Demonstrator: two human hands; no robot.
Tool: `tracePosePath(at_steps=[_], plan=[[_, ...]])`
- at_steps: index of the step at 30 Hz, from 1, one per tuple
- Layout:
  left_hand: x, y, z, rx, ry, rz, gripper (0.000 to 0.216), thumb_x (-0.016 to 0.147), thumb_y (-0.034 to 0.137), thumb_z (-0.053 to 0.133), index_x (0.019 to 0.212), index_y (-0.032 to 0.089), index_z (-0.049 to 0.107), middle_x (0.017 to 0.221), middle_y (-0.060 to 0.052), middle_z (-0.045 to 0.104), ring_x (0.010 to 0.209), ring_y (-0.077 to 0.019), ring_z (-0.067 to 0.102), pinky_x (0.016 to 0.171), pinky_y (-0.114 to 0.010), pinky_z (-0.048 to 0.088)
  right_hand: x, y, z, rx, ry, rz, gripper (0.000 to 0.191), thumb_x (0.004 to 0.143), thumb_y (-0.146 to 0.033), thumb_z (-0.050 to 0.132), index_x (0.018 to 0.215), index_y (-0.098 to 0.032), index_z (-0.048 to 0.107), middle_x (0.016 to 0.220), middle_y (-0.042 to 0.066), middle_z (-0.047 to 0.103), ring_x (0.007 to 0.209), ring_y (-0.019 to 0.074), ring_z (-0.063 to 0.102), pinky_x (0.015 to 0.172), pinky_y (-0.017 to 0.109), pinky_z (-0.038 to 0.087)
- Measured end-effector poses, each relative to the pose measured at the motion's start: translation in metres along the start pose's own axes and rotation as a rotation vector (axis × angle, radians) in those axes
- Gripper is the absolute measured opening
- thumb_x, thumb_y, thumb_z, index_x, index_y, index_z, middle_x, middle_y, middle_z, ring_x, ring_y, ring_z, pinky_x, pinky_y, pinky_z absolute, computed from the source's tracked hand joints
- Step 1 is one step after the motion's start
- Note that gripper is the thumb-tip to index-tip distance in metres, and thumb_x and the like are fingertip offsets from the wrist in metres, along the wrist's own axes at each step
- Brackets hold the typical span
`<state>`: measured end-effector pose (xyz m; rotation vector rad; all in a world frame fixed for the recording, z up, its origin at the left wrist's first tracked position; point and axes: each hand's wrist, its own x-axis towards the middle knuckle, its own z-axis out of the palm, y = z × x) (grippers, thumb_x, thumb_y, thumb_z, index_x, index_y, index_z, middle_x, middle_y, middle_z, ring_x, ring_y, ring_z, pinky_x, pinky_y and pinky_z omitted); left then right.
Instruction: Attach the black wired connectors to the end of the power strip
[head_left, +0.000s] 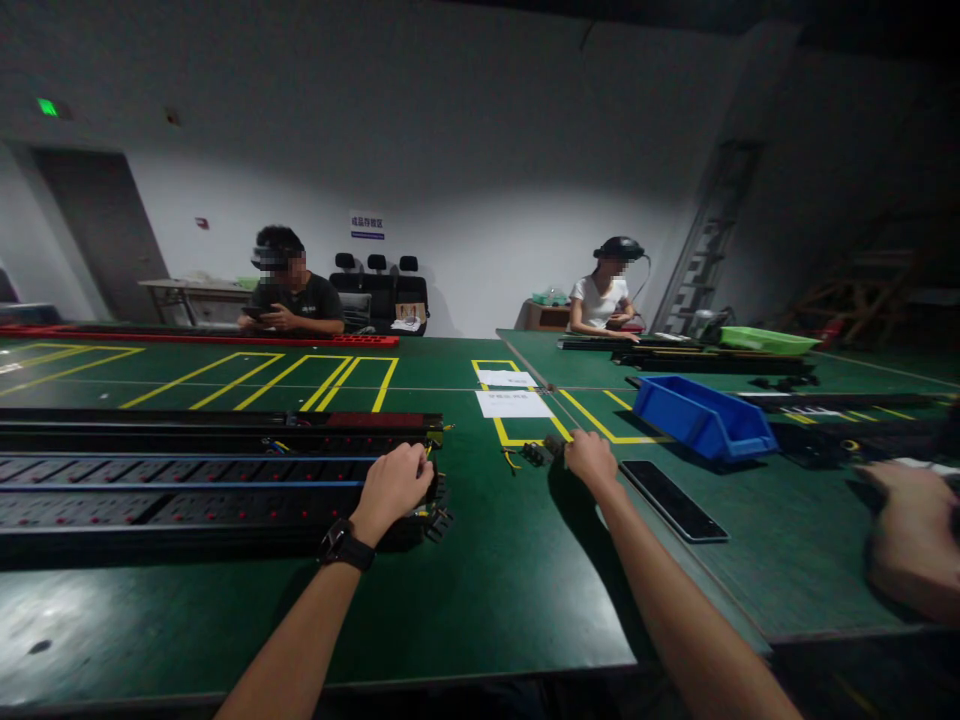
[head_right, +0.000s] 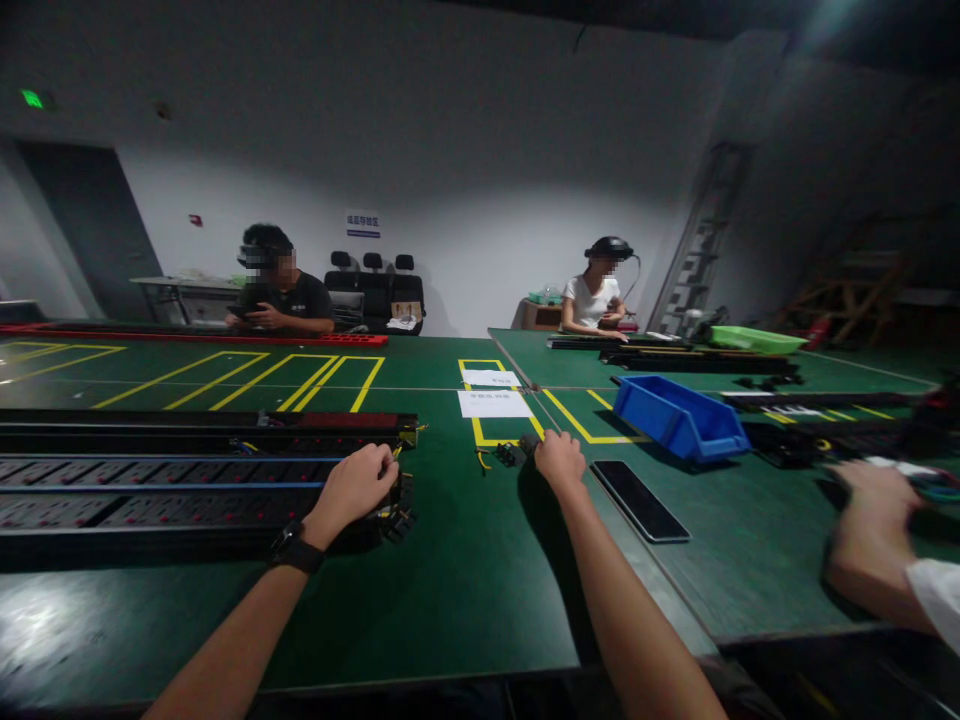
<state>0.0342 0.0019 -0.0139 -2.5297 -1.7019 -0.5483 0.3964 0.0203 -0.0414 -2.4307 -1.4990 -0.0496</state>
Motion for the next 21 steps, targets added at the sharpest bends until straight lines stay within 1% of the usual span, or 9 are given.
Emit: tracePosePath(at_steps=[3,5,10,15,21], plan=[[0.000,0.000,0.001,0.010,0.002,0.002,0.021,0.100,0.033,0.047,0.088,0.021,0.059,0.092,-0.005,0.067,0.083,-0.0201,0.066,0.069,-0.030,0.042,0.006,0.004,0.004,-0.007,-0.101,0.004,0.046,0.101,-0.025,0.036,0.130,-0.010,0.067,0.131,0.025,0.060,0.121,0.0351,0.057,0.094,0.042,0.046],[0.001,0.000,0.001,0.009,0.000,0.002,0.020,0.100,0.033,0.048,0.088,0.021,0.059,0.092,-0.005,0.067,0.083,-0.0200,0.066,0.068,-0.029,0.041,0.009,0.004,0.006,-0.002,-0.133,-0.011,0.045,0.101,-0.026,0.037,0.128,-0.010,0.069,0.131,0.025,0.061,0.120,0.0348,0.058,0.094,0.041,0.046],[0.000,0.001,-0.001,0.007,-0.009,0.001,0.019,0.099,0.033,0.049,0.087,0.021,0.059,0.092,-0.006,0.068,0.082,-0.0198,0.065,0.068,-0.029,0.040,0.015,0.008,0.011,0.037,-0.108,-0.028,0.044,0.099,-0.027,0.041,0.130,-0.017,0.070,0.129,0.021,0.064,0.118,0.0317,0.060,0.095,0.039,0.047],[-0.001,0.001,-0.003,0.014,-0.011,-0.003,0.020,0.099,0.033,0.048,0.088,0.021,0.059,0.093,-0.006,0.068,0.081,-0.0205,0.065,0.067,-0.029,0.040,0.019,0.013,0.015,0.057,-0.082,0.003,0.041,0.099,-0.033,0.043,0.122,-0.016,0.072,0.125,0.020,0.068,0.115,0.0316,0.063,0.093,0.039,0.049],[0.000,0.002,-0.003,0.008,-0.013,0.003,0.020,0.099,0.032,0.048,0.088,0.021,0.060,0.093,-0.006,0.068,0.081,-0.0206,0.066,0.067,-0.029,0.041,0.021,0.015,0.013,0.074,-0.126,0.015,0.037,0.100,-0.034,0.044,0.115,-0.016,0.073,0.119,0.020,0.071,0.111,0.0325,0.067,0.087,0.038,0.051]])
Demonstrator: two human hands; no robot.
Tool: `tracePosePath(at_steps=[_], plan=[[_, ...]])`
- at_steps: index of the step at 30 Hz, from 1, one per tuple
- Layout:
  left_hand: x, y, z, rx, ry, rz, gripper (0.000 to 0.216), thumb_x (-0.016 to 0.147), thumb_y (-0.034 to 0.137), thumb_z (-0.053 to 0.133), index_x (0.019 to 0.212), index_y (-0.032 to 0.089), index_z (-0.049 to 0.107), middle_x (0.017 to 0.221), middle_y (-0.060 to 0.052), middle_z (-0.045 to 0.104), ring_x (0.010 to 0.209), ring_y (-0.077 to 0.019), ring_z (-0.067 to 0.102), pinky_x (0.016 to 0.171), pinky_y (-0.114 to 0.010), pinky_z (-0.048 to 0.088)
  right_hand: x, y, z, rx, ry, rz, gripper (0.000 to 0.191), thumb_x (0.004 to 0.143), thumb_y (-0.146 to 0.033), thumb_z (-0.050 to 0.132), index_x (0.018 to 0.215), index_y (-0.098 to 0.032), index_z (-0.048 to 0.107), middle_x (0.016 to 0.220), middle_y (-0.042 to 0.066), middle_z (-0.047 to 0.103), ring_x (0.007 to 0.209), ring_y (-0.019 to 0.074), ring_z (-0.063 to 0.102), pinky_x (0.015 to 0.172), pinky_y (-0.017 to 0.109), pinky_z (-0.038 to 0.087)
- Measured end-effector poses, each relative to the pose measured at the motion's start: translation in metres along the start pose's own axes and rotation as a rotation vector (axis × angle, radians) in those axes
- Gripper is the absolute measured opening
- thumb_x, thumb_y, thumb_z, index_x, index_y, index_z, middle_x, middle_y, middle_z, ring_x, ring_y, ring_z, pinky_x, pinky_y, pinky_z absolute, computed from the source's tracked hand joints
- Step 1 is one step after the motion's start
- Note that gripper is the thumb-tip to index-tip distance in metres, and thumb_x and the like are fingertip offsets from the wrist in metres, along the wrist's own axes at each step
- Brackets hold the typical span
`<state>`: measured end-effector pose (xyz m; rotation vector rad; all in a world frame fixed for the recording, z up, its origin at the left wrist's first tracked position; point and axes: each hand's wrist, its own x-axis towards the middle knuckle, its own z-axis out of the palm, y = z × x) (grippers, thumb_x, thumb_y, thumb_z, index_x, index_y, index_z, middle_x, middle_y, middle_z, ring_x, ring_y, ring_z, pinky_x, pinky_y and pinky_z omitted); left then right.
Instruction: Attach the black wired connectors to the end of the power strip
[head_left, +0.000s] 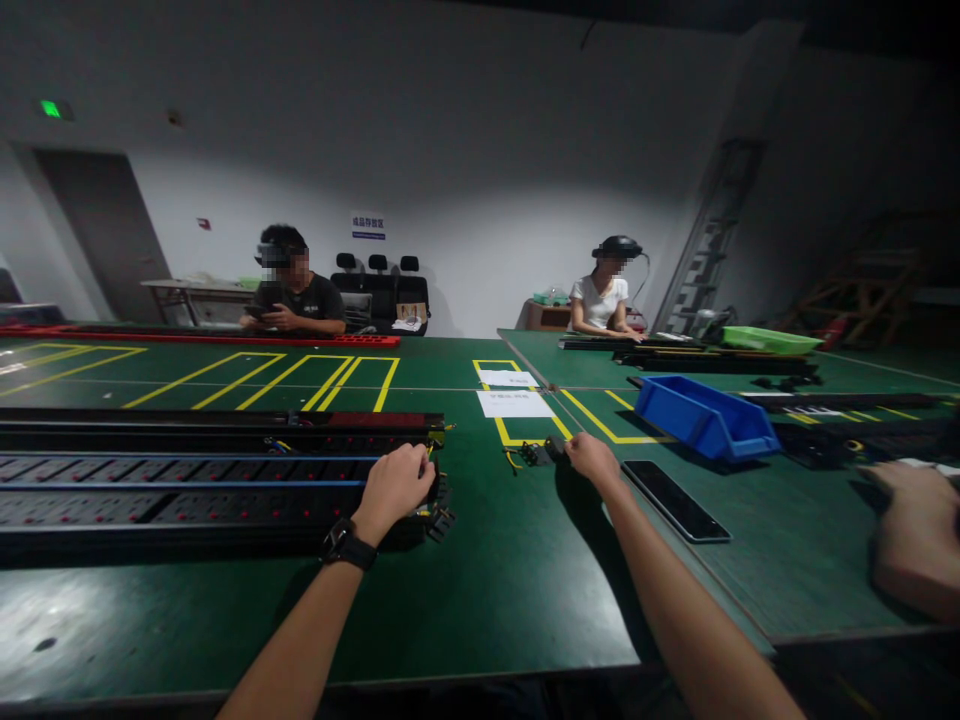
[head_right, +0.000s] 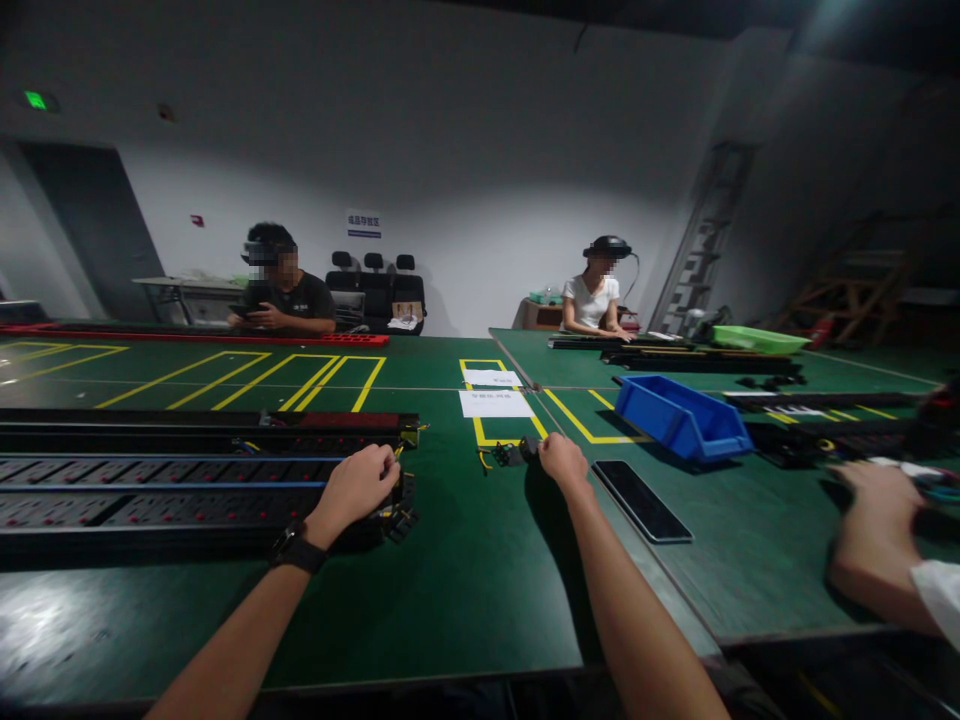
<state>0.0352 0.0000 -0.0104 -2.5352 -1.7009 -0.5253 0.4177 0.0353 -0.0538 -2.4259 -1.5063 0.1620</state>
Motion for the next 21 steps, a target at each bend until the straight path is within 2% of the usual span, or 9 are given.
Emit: tracePosePath(at_steps=[3,9,12,15,18,21], plan=[[0.000,0.000,0.000,-0.007,0.008,-0.004,0.021,0.099,0.033,0.047,0.089,0.020,0.060,0.094,-0.006,0.067,0.081,-0.0205,0.065,0.068,-0.029,0.042,-0.003,-0.002,-0.003,-0.026,0.004,0.035,0.039,0.100,-0.033,0.041,0.113,-0.015,0.073,0.120,0.022,0.070,0.112,0.0338,0.067,0.086,0.039,0.052],[-0.002,0.000,0.002,0.000,0.000,-0.014,0.021,0.100,0.033,0.048,0.090,0.021,0.061,0.095,-0.006,0.065,0.085,-0.0202,0.066,0.072,-0.029,0.044,-0.010,-0.006,-0.007,-0.021,0.048,0.104,0.042,0.100,-0.032,0.037,0.122,-0.012,0.067,0.122,0.024,0.069,0.110,0.0350,0.068,0.084,0.042,0.052],[-0.002,0.001,0.002,0.004,0.006,-0.015,0.020,0.100,0.033,0.048,0.091,0.021,0.061,0.095,-0.006,0.065,0.087,-0.0203,0.066,0.073,-0.029,0.044,-0.011,-0.005,-0.007,0.012,0.096,0.107,0.038,0.098,-0.036,0.041,0.115,-0.015,0.068,0.114,0.022,0.071,0.103,0.0343,0.070,0.079,0.040,0.052],[-0.003,0.001,0.002,-0.003,0.005,-0.020,0.020,0.100,0.033,0.048,0.091,0.022,0.061,0.095,-0.006,0.065,0.088,-0.0201,0.066,0.075,-0.029,0.045,-0.009,-0.003,-0.008,0.072,0.200,0.094,0.032,0.094,-0.036,0.047,0.105,-0.018,0.070,0.102,0.018,0.073,0.095,0.0320,0.071,0.075,0.037,0.050],[-0.003,0.002,0.002,-0.009,0.005,-0.029,0.020,0.100,0.034,0.048,0.092,0.021,0.061,0.096,-0.006,0.065,0.088,-0.0198,0.066,0.076,-0.029,0.045,-0.009,-0.008,-0.008,0.176,0.341,0.040,0.026,0.090,-0.035,0.051,0.099,-0.019,0.070,0.092,0.014,0.074,0.090,0.0294,0.070,0.074,0.035,0.048],[-0.004,0.003,0.001,-0.024,0.017,-0.034,0.020,0.100,0.033,0.047,0.093,0.021,0.062,0.098,-0.006,0.065,0.088,-0.0193,0.066,0.077,-0.029,0.046,-0.016,-0.026,-0.004,0.384,0.423,-0.117,0.026,0.087,-0.033,0.053,0.100,-0.018,0.069,0.088,0.010,0.074,0.083,0.0258,0.069,0.074,0.033,0.046]])
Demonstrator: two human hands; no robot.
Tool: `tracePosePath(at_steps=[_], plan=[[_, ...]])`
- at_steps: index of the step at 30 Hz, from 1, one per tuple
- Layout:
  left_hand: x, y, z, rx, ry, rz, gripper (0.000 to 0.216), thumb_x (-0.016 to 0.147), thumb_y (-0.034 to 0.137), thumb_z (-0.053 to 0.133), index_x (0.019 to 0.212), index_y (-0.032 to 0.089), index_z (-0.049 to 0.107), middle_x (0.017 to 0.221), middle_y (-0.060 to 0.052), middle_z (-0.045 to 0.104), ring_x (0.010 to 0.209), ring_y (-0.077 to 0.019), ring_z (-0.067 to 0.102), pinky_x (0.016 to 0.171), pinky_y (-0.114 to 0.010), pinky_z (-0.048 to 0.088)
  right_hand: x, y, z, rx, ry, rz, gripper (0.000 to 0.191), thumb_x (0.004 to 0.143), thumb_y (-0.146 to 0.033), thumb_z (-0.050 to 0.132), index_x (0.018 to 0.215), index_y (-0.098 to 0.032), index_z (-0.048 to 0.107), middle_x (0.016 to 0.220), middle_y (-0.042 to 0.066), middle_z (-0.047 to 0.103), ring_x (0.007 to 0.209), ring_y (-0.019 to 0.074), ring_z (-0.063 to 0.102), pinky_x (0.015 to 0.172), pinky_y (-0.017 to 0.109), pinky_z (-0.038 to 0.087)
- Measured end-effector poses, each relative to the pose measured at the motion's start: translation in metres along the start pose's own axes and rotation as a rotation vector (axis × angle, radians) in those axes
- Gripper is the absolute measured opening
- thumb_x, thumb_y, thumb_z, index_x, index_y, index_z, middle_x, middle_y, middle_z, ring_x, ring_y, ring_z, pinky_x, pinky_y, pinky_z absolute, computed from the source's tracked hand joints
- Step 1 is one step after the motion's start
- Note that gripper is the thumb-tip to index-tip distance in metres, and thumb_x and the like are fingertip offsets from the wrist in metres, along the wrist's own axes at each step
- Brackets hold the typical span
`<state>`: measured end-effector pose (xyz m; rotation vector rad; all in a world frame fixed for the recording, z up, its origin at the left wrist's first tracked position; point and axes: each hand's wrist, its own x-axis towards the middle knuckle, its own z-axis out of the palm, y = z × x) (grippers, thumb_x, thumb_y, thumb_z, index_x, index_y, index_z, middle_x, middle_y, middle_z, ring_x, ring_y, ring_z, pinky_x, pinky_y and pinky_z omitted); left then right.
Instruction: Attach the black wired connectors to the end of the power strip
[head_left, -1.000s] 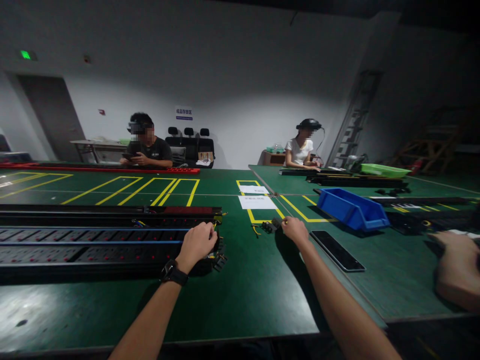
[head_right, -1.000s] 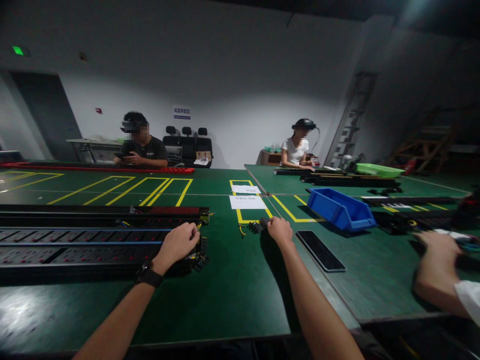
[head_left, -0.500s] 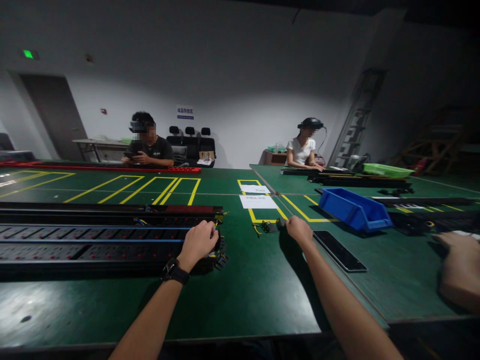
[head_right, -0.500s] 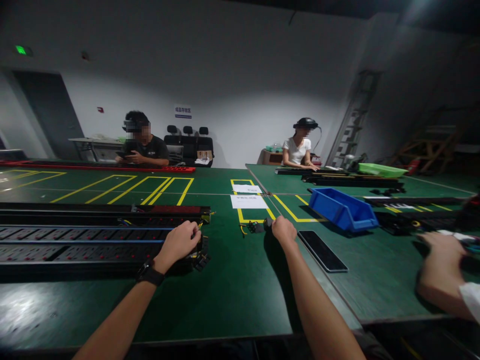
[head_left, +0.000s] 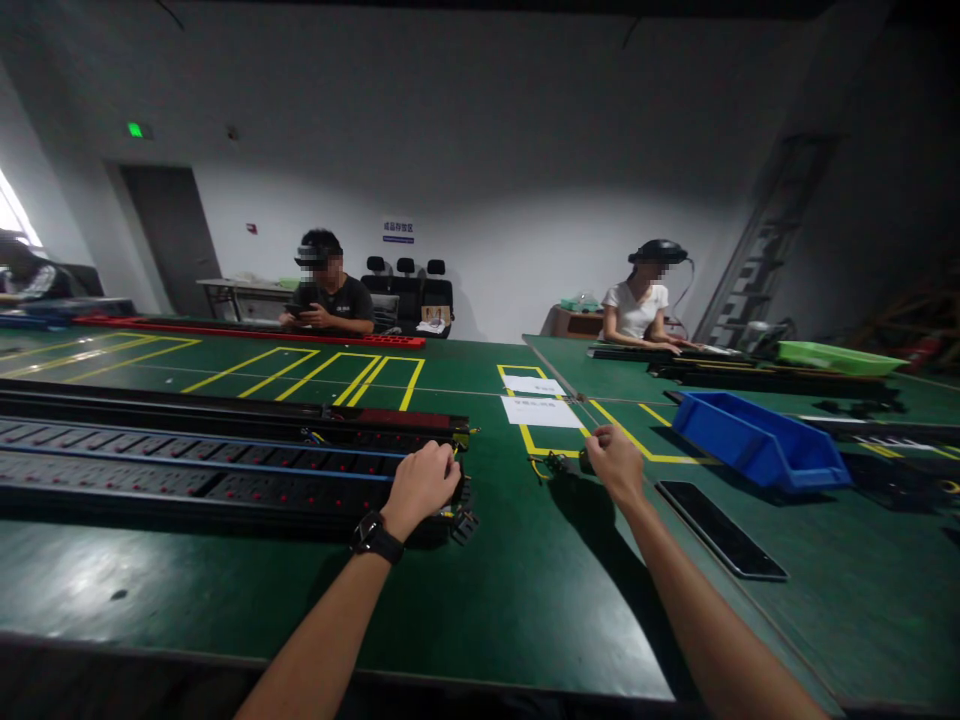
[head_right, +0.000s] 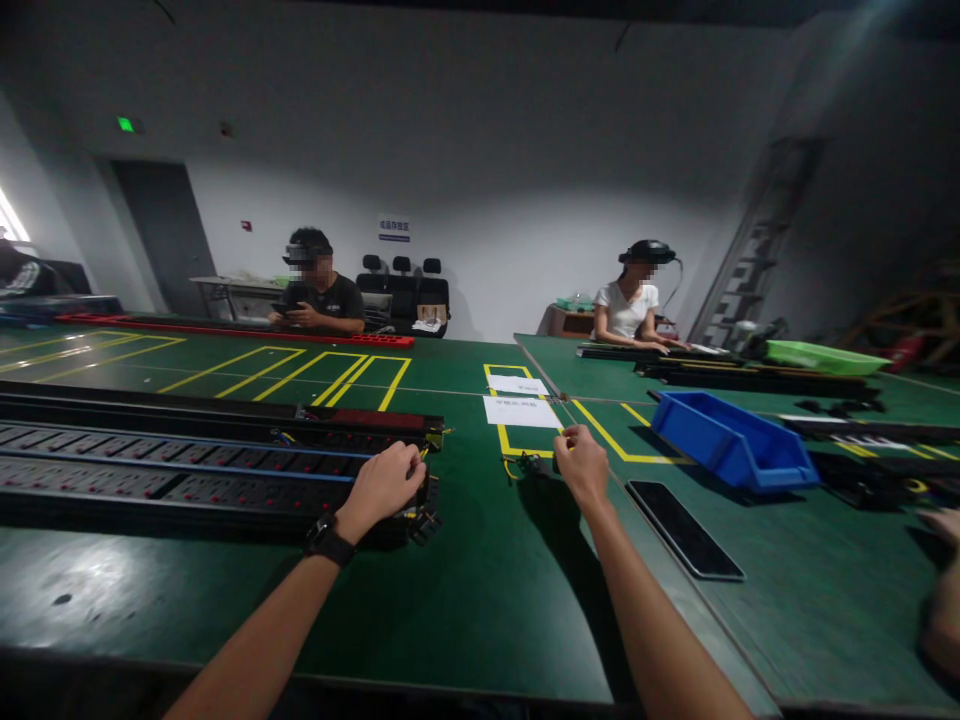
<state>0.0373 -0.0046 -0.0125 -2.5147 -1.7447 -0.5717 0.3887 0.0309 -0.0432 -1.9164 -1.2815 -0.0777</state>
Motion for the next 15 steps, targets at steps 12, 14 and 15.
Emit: tracePosePath(at_steps=[12,14,15], plan=[[-0.003,0.007,-0.012,-0.151,0.165,0.192,0.020,0.097,0.039,0.057,0.103,0.021,0.065,0.103,-0.006,0.068,0.099,-0.0215,0.062,0.089,-0.032,0.048,-0.093,-0.106,0.016,0.916,-0.735,-0.186,0.053,0.086,-0.063,0.063,0.115,-0.020,0.074,0.106,0.012,0.076,0.097,0.0273,0.068,0.070,0.034,0.054],[-0.004,0.008,-0.010,-0.167,0.174,0.228,0.024,0.098,0.042,0.056,0.107,0.020,0.064,0.106,-0.007,0.068,0.102,-0.0222,0.062,0.091,-0.033,0.048,-0.100,-0.111,0.012,0.990,-0.796,-0.168,0.054,0.086,-0.064,0.064,0.117,-0.021,0.075,0.115,0.013,0.074,0.106,0.0288,0.067,0.073,0.035,0.055],[-0.004,0.009,-0.009,-0.176,0.178,0.235,0.025,0.099,0.042,0.056,0.107,0.020,0.065,0.106,-0.008,0.068,0.103,-0.0223,0.062,0.092,-0.033,0.048,-0.102,-0.112,0.011,1.020,-0.822,-0.161,0.055,0.086,-0.064,0.064,0.118,-0.021,0.075,0.118,0.013,0.073,0.109,0.0296,0.066,0.075,0.036,0.056]])
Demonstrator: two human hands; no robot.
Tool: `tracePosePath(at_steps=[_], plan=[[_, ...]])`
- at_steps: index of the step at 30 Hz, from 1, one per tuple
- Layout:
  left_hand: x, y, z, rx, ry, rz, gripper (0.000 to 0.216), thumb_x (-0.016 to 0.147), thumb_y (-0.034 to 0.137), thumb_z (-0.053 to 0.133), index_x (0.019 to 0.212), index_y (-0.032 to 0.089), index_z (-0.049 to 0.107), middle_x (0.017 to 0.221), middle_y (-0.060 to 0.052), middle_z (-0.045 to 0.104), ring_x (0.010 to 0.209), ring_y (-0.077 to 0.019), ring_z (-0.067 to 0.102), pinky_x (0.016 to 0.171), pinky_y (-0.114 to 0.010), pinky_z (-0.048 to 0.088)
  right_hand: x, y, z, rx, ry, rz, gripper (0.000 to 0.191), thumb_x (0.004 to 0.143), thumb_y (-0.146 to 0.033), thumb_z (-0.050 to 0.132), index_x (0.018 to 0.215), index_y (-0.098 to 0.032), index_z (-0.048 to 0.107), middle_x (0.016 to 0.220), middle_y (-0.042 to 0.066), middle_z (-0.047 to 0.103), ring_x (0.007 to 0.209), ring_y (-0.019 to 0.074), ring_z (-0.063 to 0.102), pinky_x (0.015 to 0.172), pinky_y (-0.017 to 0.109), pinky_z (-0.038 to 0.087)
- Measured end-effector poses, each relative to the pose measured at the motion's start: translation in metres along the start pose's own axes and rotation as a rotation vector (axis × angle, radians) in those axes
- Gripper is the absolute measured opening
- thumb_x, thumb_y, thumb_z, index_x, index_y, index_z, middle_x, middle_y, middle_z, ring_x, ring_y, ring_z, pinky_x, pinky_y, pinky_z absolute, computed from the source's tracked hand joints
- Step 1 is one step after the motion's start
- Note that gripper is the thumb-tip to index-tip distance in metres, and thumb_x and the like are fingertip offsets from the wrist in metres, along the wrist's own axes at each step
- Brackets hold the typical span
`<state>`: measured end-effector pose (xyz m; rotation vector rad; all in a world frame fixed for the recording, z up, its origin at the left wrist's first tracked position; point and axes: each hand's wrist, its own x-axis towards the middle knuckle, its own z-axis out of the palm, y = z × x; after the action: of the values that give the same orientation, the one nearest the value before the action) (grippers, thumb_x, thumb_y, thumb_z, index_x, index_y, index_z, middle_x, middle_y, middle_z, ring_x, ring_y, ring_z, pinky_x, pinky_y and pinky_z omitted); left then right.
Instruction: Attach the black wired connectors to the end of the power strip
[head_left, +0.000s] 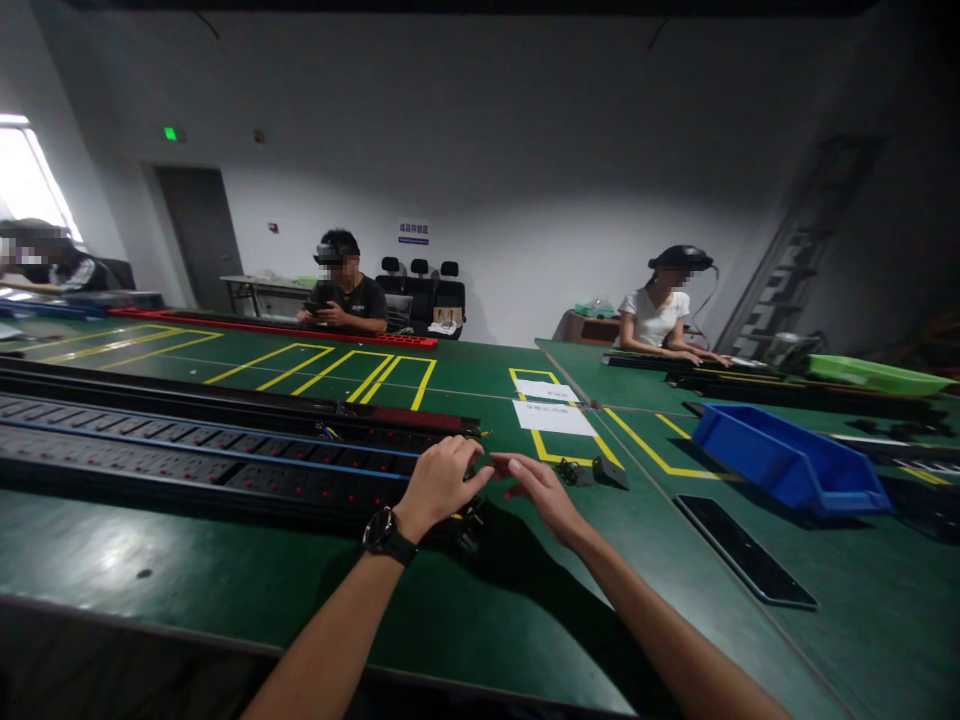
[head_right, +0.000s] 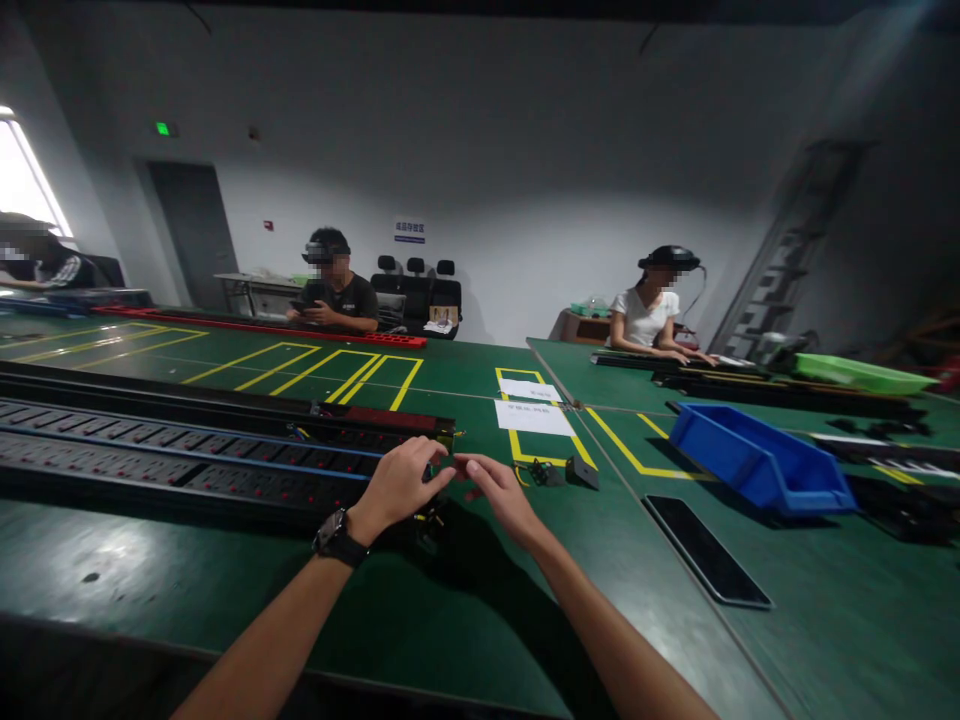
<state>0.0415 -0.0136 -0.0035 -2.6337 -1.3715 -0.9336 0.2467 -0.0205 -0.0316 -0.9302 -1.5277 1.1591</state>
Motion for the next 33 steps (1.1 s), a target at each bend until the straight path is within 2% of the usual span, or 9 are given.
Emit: tracePosePath(at_steps=[11,16,19,22,27,30,33], plan=[[-0.002,0.000,0.006,-0.071,0.000,-0.031,0.018,0.100,0.033,0.054,0.104,0.021,0.066,0.104,-0.006,0.071,0.100,-0.0204,0.065,0.087,-0.031,0.050,-0.003,0.002,0.001,0.081,-0.092,-0.006,0.054,0.089,-0.061,0.065,0.125,-0.021,0.074,0.121,0.014,0.072,0.111,0.0297,0.065,0.078,0.036,0.056],[-0.001,0.002,0.005,-0.076,0.000,-0.048,0.017,0.099,0.028,0.052,0.104,0.021,0.066,0.106,-0.007,0.071,0.101,-0.0202,0.066,0.090,-0.030,0.050,-0.003,0.000,0.000,-0.007,-0.111,-0.024,0.055,0.088,-0.059,0.066,0.130,-0.023,0.070,0.122,0.012,0.070,0.092,0.0216,0.064,0.070,0.030,0.050],[-0.001,0.003,0.004,-0.064,-0.005,-0.059,0.016,0.099,0.027,0.050,0.102,0.021,0.065,0.104,-0.006,0.071,0.100,-0.0199,0.065,0.089,-0.030,0.050,-0.003,-0.001,0.000,-0.049,-0.103,-0.029,0.057,0.088,-0.060,0.065,0.131,-0.024,0.069,0.103,0.007,0.070,0.075,0.0163,0.057,0.063,0.027,0.044],[0.000,0.004,0.002,-0.043,-0.027,-0.096,0.015,0.098,0.027,0.051,0.100,0.022,0.065,0.101,-0.006,0.071,0.096,-0.0196,0.065,0.087,-0.029,0.049,-0.001,0.002,0.001,-0.065,-0.068,-0.031,0.056,0.086,-0.060,0.067,0.129,-0.024,0.069,0.080,0.000,0.060,0.064,0.0131,0.047,0.056,0.025,0.036],[0.003,-0.002,-0.005,-0.026,-0.006,-0.271,0.015,0.098,0.029,0.052,0.097,0.022,0.064,0.099,-0.005,0.072,0.090,-0.0188,0.067,0.075,-0.027,0.047,0.007,0.020,0.000,-0.057,0.091,-0.003,0.050,0.084,-0.060,0.067,0.116,-0.021,0.071,0.066,-0.004,0.047,0.056,0.0116,0.039,0.052,0.025,0.029],[0.006,-0.012,-0.010,0.017,-0.012,-0.433,0.014,0.096,0.029,0.053,0.093,0.022,0.064,0.095,-0.006,0.074,0.087,-0.0204,0.069,0.070,-0.027,0.045,0.012,0.032,-0.003,-0.068,0.177,0.027,0.047,0.084,-0.059,0.065,0.109,-0.020,0.070,0.065,-0.005,0.046,0.054,0.0115,0.040,0.051,0.025,0.029],[0.007,-0.022,-0.011,0.029,-0.053,-0.516,0.014,0.095,0.029,0.055,0.091,0.022,0.066,0.089,-0.006,0.075,0.084,-0.0220,0.070,0.069,-0.028,0.045,0.015,0.042,-0.003,-0.083,0.215,0.062,0.044,0.082,-0.058,0.065,0.103,-0.020,0.070,0.066,-0.004,0.050,0.053,0.0113,0.041,0.050,0.025,0.030]])
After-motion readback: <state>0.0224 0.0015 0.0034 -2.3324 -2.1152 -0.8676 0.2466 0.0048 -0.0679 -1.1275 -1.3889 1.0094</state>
